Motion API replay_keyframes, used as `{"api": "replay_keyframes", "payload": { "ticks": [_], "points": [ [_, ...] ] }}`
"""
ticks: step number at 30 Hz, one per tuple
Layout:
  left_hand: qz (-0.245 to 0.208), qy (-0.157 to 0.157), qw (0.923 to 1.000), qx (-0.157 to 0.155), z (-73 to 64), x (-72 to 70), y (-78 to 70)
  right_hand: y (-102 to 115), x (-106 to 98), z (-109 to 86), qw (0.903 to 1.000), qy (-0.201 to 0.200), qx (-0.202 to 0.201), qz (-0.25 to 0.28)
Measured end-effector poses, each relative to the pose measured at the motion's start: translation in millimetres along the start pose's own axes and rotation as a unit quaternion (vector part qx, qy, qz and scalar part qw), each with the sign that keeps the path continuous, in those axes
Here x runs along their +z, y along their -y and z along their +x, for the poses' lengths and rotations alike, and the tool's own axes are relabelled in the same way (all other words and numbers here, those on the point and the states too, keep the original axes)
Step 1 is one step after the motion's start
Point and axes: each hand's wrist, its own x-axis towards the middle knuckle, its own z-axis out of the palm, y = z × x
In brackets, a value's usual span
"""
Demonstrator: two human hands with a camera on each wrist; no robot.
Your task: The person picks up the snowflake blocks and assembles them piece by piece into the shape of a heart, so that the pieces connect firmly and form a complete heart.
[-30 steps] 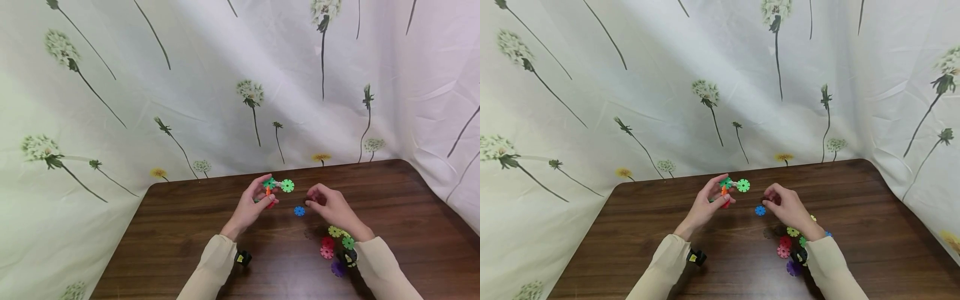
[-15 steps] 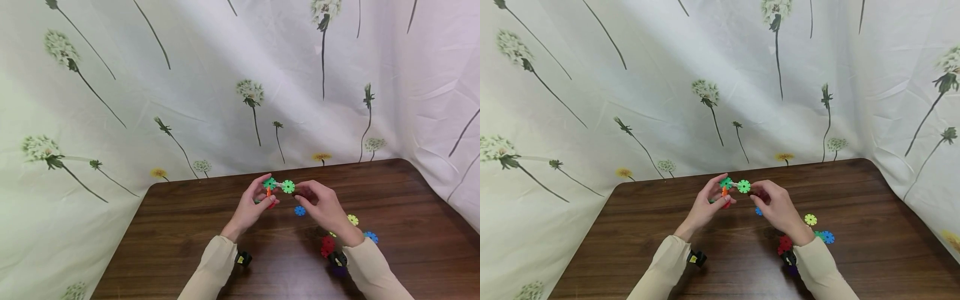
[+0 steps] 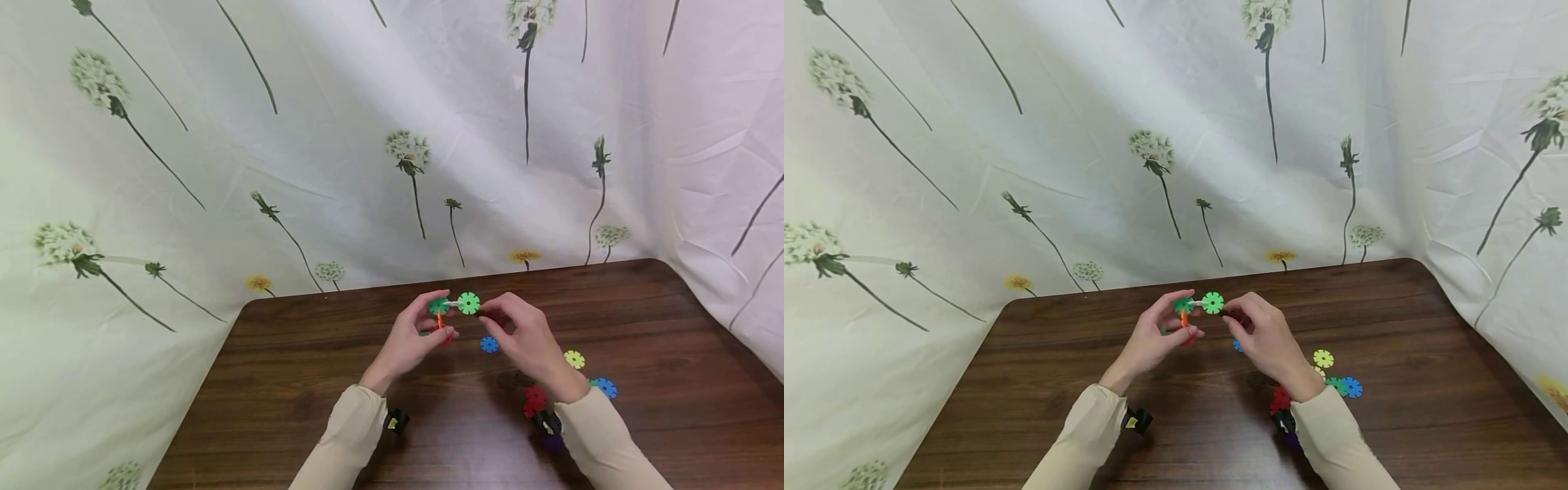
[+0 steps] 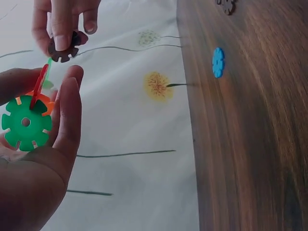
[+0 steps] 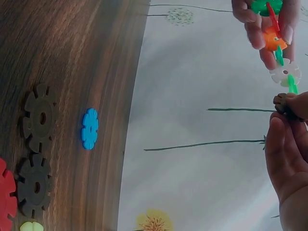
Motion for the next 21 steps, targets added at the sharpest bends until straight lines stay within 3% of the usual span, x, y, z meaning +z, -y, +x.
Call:
{"api": "replay_keyframes", "payload": {
  "ticks": [5,10,21],
  "points": [
    [0.005,0.006,0.9999,0.010,-0.9,-0.7,-2.6,0.1,1.3,0.2,1.0000,0.001,-0.005,-0.007],
    [-0.010,0.021,0.9997,-0.001,-2.1,-1.4,-3.4,0.0,1.6,0.3,0.9999,0.004,-0.010,-0.009],
    [0.022,0.062,0.9978,0.006,-2.1,-2.8,-2.2,-0.2,4.1,1.6,0.9997,0.016,-0.009,-0.014]
  ]
}}
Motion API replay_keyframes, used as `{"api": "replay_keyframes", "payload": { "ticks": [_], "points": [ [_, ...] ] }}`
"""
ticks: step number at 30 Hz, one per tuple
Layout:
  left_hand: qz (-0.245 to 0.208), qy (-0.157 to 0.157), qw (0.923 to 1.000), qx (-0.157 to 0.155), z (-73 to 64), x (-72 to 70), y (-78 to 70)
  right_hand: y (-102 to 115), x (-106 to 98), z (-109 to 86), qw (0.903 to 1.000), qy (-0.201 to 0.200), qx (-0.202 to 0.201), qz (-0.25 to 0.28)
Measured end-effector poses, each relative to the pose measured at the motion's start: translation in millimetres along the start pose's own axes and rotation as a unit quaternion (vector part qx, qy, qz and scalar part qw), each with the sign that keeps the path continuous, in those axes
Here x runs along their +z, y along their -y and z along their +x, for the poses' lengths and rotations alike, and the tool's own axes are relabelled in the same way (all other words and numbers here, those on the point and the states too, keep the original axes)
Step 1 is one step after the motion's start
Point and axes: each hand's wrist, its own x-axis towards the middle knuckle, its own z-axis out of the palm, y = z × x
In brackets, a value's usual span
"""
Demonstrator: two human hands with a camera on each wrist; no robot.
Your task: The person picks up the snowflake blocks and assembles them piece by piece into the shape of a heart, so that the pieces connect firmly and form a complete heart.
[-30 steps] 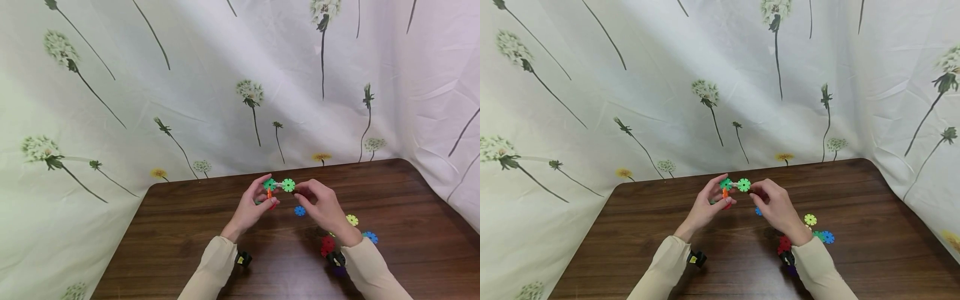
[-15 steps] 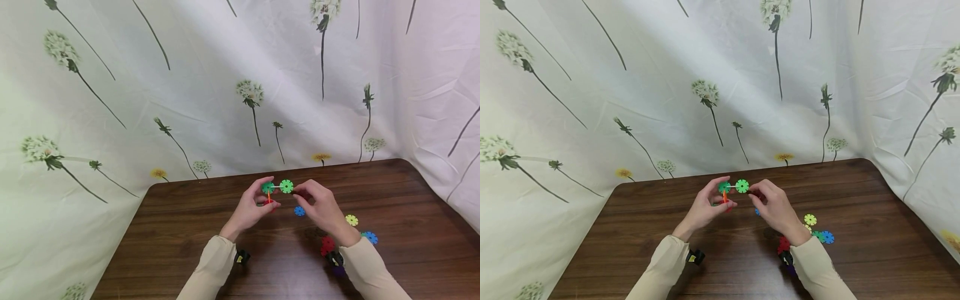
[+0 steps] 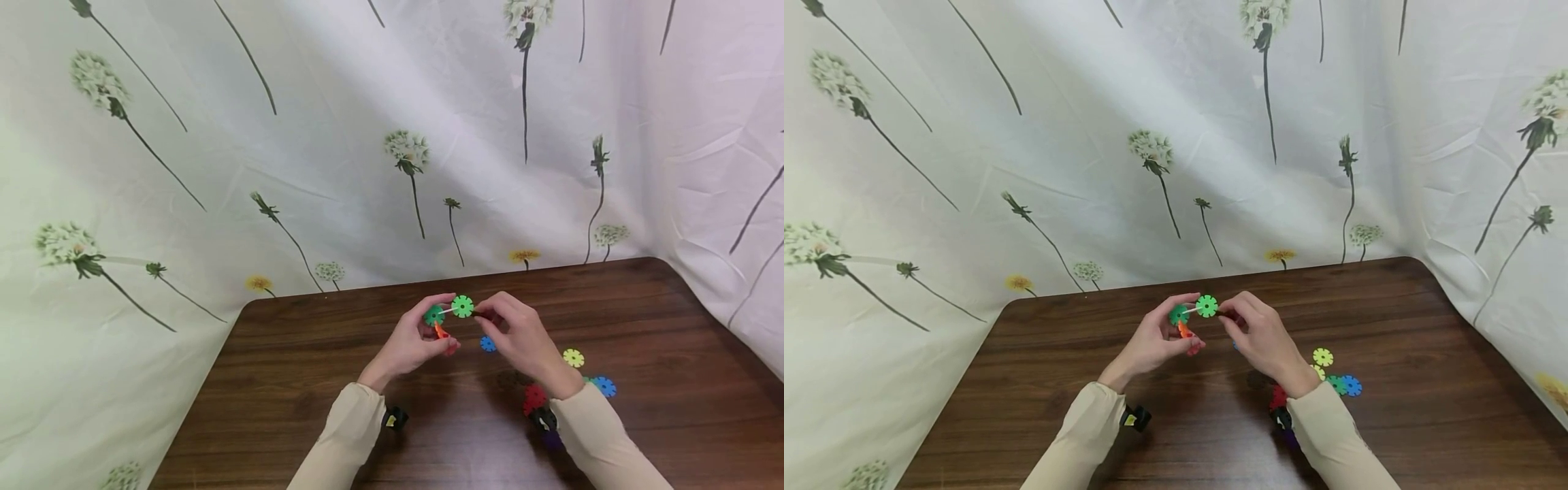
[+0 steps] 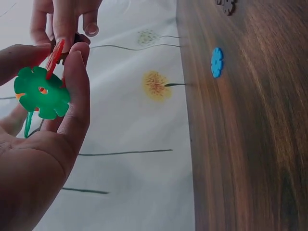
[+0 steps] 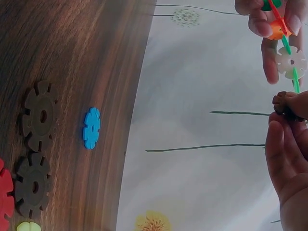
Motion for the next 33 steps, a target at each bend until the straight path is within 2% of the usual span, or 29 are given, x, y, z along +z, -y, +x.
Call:
{"api": "replay_keyframes", "payload": {
  "ticks": [12,18,26,33],
  "points": [
    [-0.034,-0.027,0.9991,-0.002,0.9,0.0,1.9,-2.0,2.5,2.0,0.9998,-0.012,-0.015,0.002],
    [-0.024,-0.038,0.9989,-0.013,1.7,0.2,0.8,0.5,3.3,4.0,0.9996,-0.022,-0.018,0.003],
    [-0.027,-0.085,0.9958,-0.022,1.4,4.6,-0.7,5.2,6.9,3.8,0.9991,-0.034,-0.023,-0.009],
    [-0.035,-0.099,0.9942,-0.022,0.4,5.0,-1.6,7.8,9.2,4.5,0.9977,-0.057,-0.035,-0.007]
  ]
}}
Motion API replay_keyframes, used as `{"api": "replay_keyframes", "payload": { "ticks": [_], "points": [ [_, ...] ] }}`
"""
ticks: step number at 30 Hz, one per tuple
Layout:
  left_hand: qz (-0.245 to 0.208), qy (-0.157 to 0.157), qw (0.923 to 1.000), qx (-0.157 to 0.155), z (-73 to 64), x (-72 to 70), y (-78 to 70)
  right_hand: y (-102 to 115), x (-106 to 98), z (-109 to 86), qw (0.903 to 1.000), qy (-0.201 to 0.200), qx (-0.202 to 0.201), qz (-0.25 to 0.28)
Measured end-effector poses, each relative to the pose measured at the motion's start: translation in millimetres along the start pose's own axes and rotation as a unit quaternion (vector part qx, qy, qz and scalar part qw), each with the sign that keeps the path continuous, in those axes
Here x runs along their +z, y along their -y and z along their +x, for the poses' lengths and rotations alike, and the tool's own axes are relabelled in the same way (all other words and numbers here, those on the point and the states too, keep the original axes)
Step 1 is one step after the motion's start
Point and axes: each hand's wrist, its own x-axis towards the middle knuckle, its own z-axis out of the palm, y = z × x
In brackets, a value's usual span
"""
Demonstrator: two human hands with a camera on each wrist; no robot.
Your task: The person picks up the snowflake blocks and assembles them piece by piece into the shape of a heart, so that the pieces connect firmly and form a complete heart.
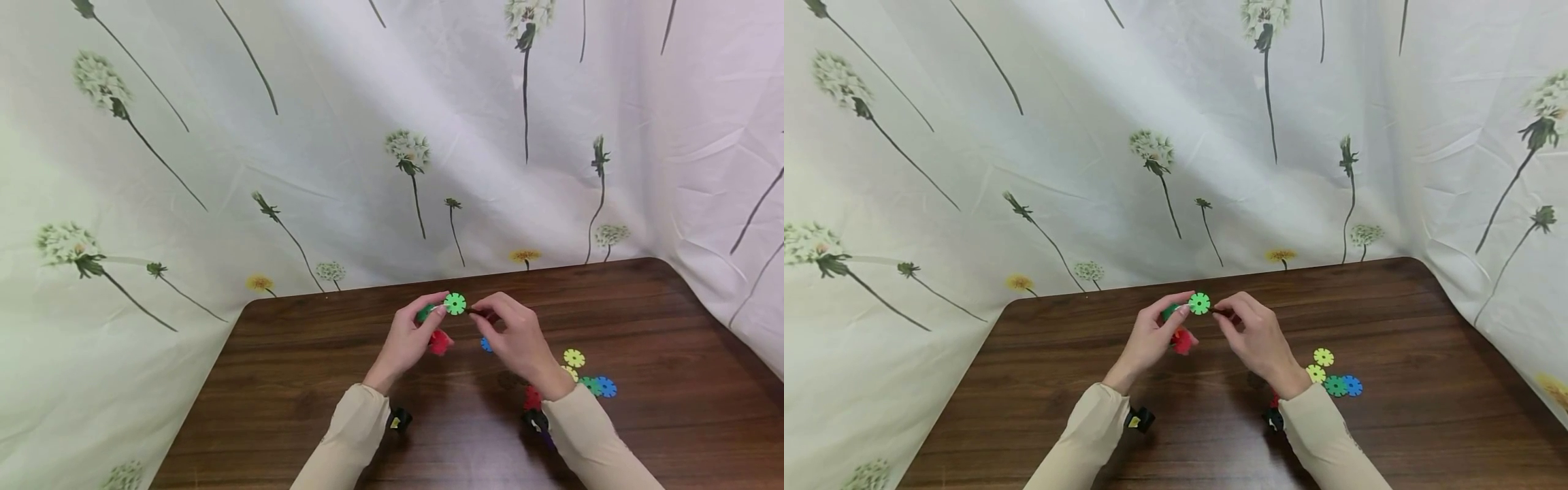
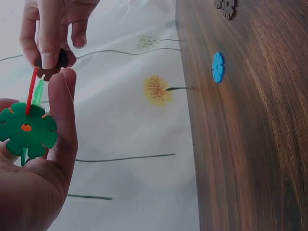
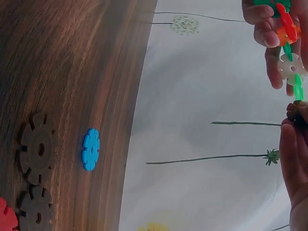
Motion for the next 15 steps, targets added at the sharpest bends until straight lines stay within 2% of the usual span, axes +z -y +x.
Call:
{"api": "replay_keyframes", "payload": {
  "ticks": [8,15],
  "points": [
    [0.021,0.004,0.9997,0.014,1.4,0.7,-1.3,0.2,3.3,0.5,0.9999,-0.004,-0.009,0.000],
    [0.038,-0.007,0.9988,0.030,-4.4,5.9,-27.3,2.8,6.5,-0.6,0.9997,-0.016,-0.010,-0.018]
  ]
}}
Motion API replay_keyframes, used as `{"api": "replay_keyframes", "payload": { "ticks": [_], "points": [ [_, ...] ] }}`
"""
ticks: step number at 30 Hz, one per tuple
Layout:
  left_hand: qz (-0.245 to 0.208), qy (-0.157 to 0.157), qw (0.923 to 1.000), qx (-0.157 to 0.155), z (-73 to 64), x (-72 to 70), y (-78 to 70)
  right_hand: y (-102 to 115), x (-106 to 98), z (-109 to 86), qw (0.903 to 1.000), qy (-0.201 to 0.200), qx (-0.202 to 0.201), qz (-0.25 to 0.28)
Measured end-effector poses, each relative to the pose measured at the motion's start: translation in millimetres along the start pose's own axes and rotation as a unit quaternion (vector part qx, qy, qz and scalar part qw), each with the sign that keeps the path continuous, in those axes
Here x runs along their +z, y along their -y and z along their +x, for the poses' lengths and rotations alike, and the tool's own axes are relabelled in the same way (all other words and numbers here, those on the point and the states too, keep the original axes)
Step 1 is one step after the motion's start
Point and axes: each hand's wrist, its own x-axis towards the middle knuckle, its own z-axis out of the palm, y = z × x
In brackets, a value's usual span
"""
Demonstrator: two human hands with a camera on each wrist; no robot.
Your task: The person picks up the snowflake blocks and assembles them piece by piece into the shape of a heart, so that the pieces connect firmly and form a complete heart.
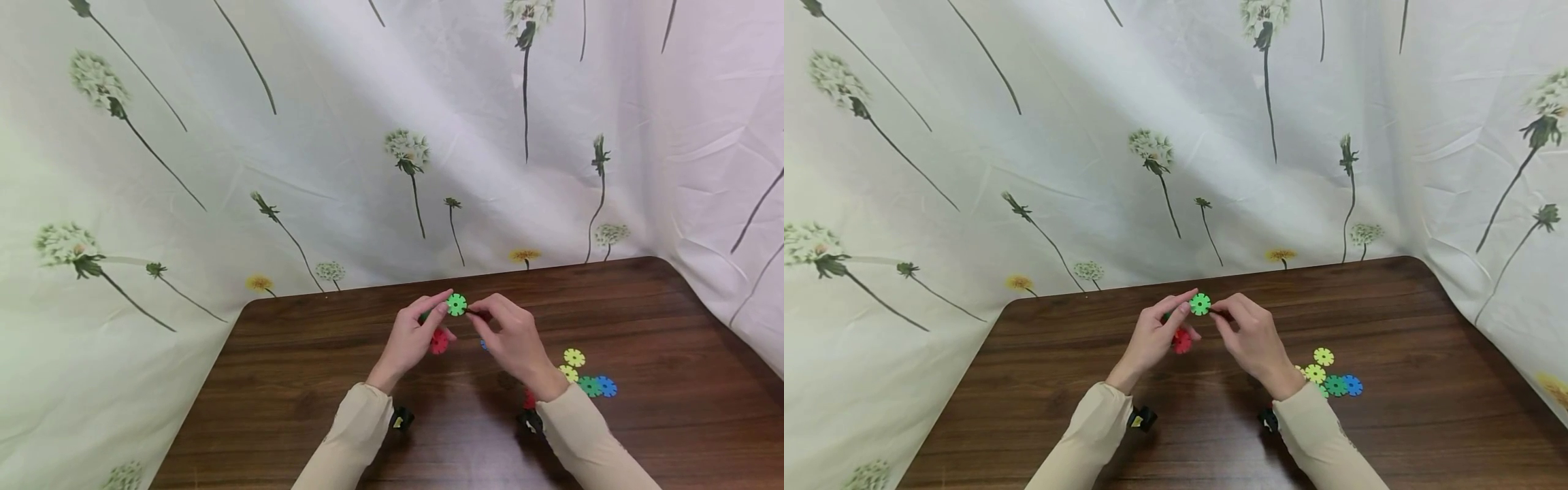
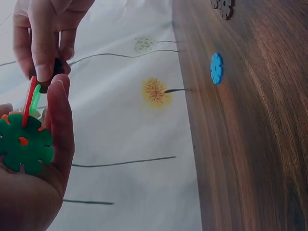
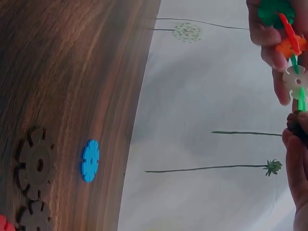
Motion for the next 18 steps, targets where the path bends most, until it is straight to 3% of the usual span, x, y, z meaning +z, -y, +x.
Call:
{"api": "replay_keyframes", "payload": {
  "ticks": [4,11,18],
  "points": [
    [0.001,0.005,0.9999,0.009,0.5,0.8,-3.4,2.2,1.5,-0.7,0.9999,-0.013,0.006,0.003],
    [0.009,0.000,0.9998,0.017,8.4,1.9,24.2,5.0,4.0,0.5,0.9996,-0.028,0.009,0.000],
    [0.012,0.009,0.9995,0.027,8.3,1.4,32.1,3.4,5.8,2.5,0.9993,-0.037,0.001,0.003]
  ]
}}
